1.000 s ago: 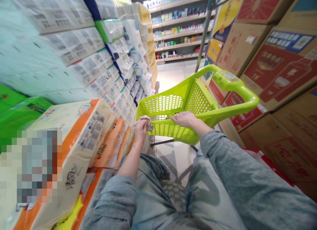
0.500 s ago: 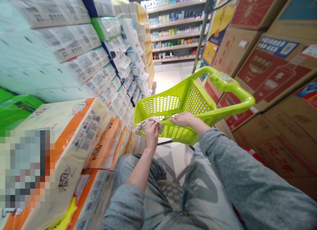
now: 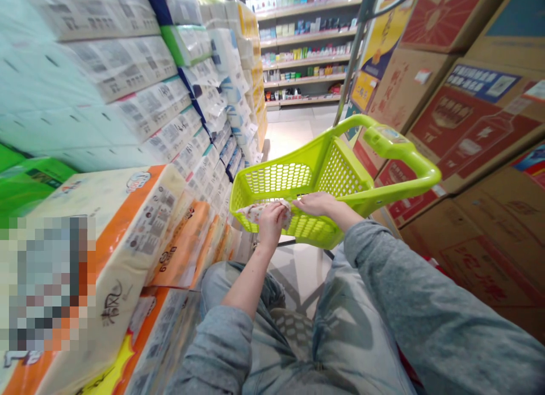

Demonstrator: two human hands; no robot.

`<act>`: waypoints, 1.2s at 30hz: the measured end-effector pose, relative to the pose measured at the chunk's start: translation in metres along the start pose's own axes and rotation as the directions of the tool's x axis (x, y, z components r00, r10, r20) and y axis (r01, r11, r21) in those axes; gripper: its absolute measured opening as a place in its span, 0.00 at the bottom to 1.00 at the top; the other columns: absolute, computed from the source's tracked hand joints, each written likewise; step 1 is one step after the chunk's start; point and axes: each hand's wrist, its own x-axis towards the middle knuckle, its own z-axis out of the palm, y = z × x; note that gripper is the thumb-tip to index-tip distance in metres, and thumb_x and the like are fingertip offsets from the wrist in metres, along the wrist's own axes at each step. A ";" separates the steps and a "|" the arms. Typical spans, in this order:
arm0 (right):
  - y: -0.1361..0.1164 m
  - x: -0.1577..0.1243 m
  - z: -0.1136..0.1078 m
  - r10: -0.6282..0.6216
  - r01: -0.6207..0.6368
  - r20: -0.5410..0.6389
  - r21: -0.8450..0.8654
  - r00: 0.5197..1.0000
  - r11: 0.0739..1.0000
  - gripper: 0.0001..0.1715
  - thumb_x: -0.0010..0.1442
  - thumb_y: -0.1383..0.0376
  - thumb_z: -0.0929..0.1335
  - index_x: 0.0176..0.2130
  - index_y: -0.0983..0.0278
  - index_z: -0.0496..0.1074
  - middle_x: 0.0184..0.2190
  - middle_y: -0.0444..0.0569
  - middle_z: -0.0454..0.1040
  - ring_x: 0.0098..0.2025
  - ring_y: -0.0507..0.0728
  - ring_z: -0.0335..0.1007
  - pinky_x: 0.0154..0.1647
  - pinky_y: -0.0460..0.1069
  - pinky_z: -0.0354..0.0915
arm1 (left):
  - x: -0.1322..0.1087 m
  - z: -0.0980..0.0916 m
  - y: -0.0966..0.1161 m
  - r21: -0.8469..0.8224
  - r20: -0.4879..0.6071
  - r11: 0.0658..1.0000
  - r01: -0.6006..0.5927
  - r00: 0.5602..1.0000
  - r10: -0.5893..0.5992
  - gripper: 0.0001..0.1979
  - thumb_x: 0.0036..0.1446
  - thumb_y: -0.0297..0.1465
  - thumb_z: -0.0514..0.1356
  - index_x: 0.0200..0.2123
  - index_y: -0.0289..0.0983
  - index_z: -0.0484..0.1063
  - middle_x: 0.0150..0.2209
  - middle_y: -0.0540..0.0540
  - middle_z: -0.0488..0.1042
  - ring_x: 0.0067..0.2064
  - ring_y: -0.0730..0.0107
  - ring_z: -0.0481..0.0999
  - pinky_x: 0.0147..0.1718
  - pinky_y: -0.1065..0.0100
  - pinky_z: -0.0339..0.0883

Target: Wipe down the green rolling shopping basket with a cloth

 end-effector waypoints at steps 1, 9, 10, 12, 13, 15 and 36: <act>0.001 0.000 0.001 -0.006 0.006 0.002 0.002 1.000 1.000 0.41 0.65 0.46 0.48 0.50 0.67 0.74 0.52 0.59 0.72 0.53 0.62 0.69 0.50 0.52 0.64 | -0.001 -0.004 -0.006 0.004 0.002 1.000 0.005 1.000 -0.005 0.11 0.61 0.30 0.53 0.37 0.38 0.75 0.41 0.43 0.77 0.46 0.65 0.73 0.49 0.60 0.66; 0.028 0.008 -0.010 -0.227 0.217 0.085 0.110 0.970 0.970 0.27 0.65 0.52 0.56 0.50 0.62 0.74 0.51 0.52 0.74 0.50 0.58 0.71 0.48 0.49 0.64 | -0.013 -0.050 -0.073 0.050 -0.058 0.990 0.133 0.990 -0.130 0.10 0.60 0.30 0.53 0.37 0.38 0.74 0.44 0.43 0.76 0.47 0.65 0.74 0.52 0.58 0.65; 0.033 0.007 -0.013 -0.219 0.210 0.096 0.102 0.971 0.972 0.26 0.65 0.52 0.57 0.48 0.62 0.75 0.49 0.52 0.75 0.48 0.58 0.72 0.47 0.50 0.65 | -0.013 -0.053 -0.077 0.038 -0.066 0.988 0.148 0.987 -0.145 0.10 0.59 0.30 0.53 0.37 0.38 0.74 0.44 0.43 0.76 0.47 0.65 0.74 0.52 0.59 0.65; 0.042 0.004 -0.016 -0.148 0.141 0.119 0.065 0.982 0.988 0.30 0.64 0.48 0.57 0.45 0.64 0.76 0.46 0.55 0.76 0.46 0.60 0.73 0.45 0.52 0.65 | -0.011 -0.056 -0.081 0.023 -0.084 0.983 0.181 0.980 -0.179 0.09 0.59 0.30 0.53 0.36 0.38 0.74 0.43 0.44 0.77 0.46 0.65 0.74 0.50 0.59 0.66; 0.045 0.003 -0.016 -0.113 0.107 0.129 0.050 0.985 0.993 0.33 0.64 0.46 0.56 0.44 0.65 0.77 0.45 0.57 0.77 0.45 0.60 0.73 0.45 0.53 0.65 | -0.009 -0.056 -0.080 0.025 -0.086 0.980 0.200 0.977 -0.197 0.09 0.58 0.30 0.53 0.35 0.38 0.74 0.41 0.44 0.77 0.45 0.64 0.75 0.49 0.60 0.67; 0.050 0.001 -0.014 -0.082 0.077 0.130 0.041 0.988 0.996 0.39 0.63 0.43 0.54 0.43 0.67 0.78 0.43 0.60 0.77 0.44 0.61 0.74 0.45 0.53 0.65 | -0.005 -0.054 -0.075 0.044 -0.074 0.971 0.235 0.970 -0.231 0.09 0.58 0.30 0.53 0.34 0.38 0.74 0.38 0.44 0.77 0.42 0.64 0.75 0.46 0.61 0.67; 0.037 -0.007 -0.011 -0.083 0.085 0.079 -0.032 0.993 0.996 0.47 0.60 0.38 0.50 0.46 0.68 0.76 0.47 0.60 0.75 0.51 0.63 0.71 0.48 0.53 0.65 | 0.046 -0.033 -0.028 0.133 0.260 0.883 0.450 0.844 -0.469 0.09 0.49 0.30 0.55 0.25 0.34 0.74 0.24 0.49 0.73 0.29 0.69 0.69 0.31 0.70 0.60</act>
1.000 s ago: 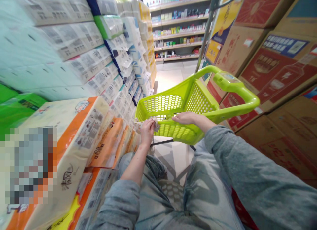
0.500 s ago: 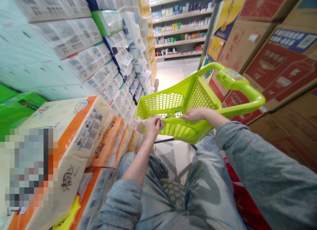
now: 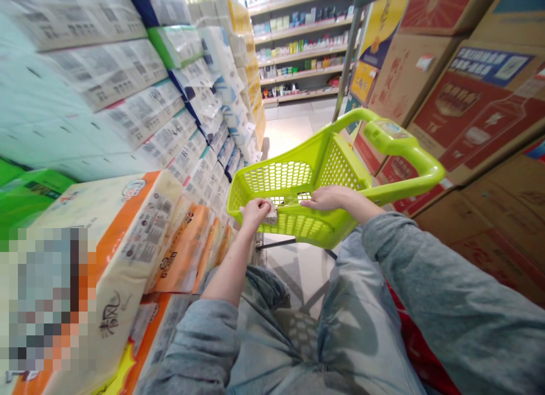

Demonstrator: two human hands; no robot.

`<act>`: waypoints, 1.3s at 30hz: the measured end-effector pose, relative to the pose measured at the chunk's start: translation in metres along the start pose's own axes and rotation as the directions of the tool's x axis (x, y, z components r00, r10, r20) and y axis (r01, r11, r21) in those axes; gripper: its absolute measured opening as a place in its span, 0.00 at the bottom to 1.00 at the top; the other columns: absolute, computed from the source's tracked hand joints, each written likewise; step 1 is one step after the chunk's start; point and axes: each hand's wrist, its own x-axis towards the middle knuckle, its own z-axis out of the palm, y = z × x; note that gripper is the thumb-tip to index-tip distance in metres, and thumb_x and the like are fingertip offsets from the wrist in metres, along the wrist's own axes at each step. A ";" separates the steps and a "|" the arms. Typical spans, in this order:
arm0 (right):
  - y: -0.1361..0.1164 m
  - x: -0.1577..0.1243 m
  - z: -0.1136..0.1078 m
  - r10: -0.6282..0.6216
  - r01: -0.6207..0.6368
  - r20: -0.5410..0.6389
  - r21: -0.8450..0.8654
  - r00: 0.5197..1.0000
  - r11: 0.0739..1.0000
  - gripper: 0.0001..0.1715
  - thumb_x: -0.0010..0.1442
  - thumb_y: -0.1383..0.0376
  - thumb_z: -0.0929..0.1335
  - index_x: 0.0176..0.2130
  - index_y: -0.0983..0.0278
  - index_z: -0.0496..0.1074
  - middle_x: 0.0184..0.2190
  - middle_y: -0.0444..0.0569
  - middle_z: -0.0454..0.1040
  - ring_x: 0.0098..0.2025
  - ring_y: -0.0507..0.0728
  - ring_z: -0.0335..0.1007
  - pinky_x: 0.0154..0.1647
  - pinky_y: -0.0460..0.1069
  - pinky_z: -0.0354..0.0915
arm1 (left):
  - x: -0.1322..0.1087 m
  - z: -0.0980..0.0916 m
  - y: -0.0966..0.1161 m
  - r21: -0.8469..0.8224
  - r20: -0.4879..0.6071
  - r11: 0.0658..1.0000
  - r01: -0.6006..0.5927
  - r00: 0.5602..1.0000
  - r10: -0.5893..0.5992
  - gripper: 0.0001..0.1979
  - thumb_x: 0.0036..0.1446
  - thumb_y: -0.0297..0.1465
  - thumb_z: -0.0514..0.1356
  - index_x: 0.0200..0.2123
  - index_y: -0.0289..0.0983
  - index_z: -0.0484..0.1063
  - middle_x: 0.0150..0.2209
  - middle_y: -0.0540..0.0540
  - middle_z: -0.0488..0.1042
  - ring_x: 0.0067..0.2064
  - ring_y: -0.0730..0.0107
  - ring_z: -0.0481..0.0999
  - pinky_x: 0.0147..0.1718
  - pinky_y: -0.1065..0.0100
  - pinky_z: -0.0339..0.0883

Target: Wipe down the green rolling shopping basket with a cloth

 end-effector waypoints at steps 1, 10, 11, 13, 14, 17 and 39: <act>-0.001 0.001 0.000 -0.001 0.001 0.002 0.002 1.000 1.000 0.47 0.60 0.38 0.49 0.47 0.68 0.76 0.47 0.60 0.75 0.51 0.63 0.70 0.48 0.53 0.65 | 0.000 -0.001 0.000 -0.003 0.013 1.000 0.005 1.000 -0.005 0.09 0.49 0.30 0.55 0.25 0.34 0.74 0.24 0.49 0.73 0.29 0.70 0.69 0.31 0.70 0.60; 0.001 0.003 0.003 0.017 -0.017 -0.033 -0.001 0.999 1.000 0.46 0.60 0.38 0.51 0.45 0.68 0.76 0.46 0.61 0.76 0.50 0.64 0.71 0.47 0.54 0.65 | -0.007 0.022 0.027 -0.044 0.063 0.995 -0.089 0.994 0.092 0.09 0.52 0.33 0.56 0.26 0.36 0.73 0.23 0.51 0.72 0.28 0.71 0.69 0.31 0.71 0.60; 0.001 0.003 0.003 0.015 -0.015 -0.039 -0.004 0.999 1.000 0.46 0.60 0.38 0.50 0.45 0.68 0.76 0.46 0.61 0.76 0.50 0.64 0.71 0.47 0.54 0.65 | -0.006 0.019 0.024 -0.035 0.061 0.996 -0.079 0.995 0.081 0.08 0.51 0.32 0.56 0.26 0.36 0.72 0.24 0.51 0.73 0.29 0.71 0.69 0.32 0.70 0.60; 0.000 0.001 0.002 0.006 -0.006 -0.047 -0.008 0.999 1.000 0.46 0.60 0.38 0.50 0.45 0.67 0.76 0.46 0.61 0.76 0.50 0.65 0.71 0.47 0.54 0.65 | -0.004 0.010 0.014 0.005 0.034 0.999 -0.036 0.999 0.036 0.06 0.50 0.30 0.57 0.25 0.36 0.72 0.24 0.50 0.73 0.29 0.70 0.70 0.33 0.69 0.60; 0.000 0.000 0.002 0.002 -0.003 -0.047 -0.010 0.999 1.000 0.46 0.60 0.38 0.50 0.45 0.67 0.76 0.46 0.61 0.76 0.50 0.65 0.71 0.47 0.54 0.65 | -0.002 0.005 0.008 0.029 0.007 1.000 -0.008 1.000 0.007 0.06 0.49 0.30 0.57 0.24 0.36 0.72 0.24 0.50 0.73 0.30 0.69 0.70 0.34 0.69 0.60; -0.001 0.000 0.001 0.006 -0.007 -0.045 -0.013 0.999 1.000 0.45 0.60 0.39 0.50 0.45 0.67 0.76 0.46 0.60 0.76 0.50 0.64 0.71 0.47 0.53 0.65 | 0.001 -0.010 -0.012 0.073 -0.074 0.995 0.072 0.995 -0.066 0.06 0.49 0.30 0.57 0.23 0.36 0.72 0.24 0.50 0.73 0.31 0.67 0.71 0.36 0.67 0.61; -0.002 -0.002 -0.002 0.025 -0.026 -0.017 -0.022 1.000 0.999 0.45 0.60 0.38 0.50 0.46 0.67 0.76 0.48 0.61 0.75 0.50 0.64 0.71 0.47 0.54 0.65 | -0.073 0.071 -0.001 -0.223 -0.558 0.955 -0.196 0.829 0.040 0.05 0.56 0.28 0.56 0.35 0.38 0.71 0.44 0.43 0.69 0.50 0.64 0.68 0.53 0.60 0.59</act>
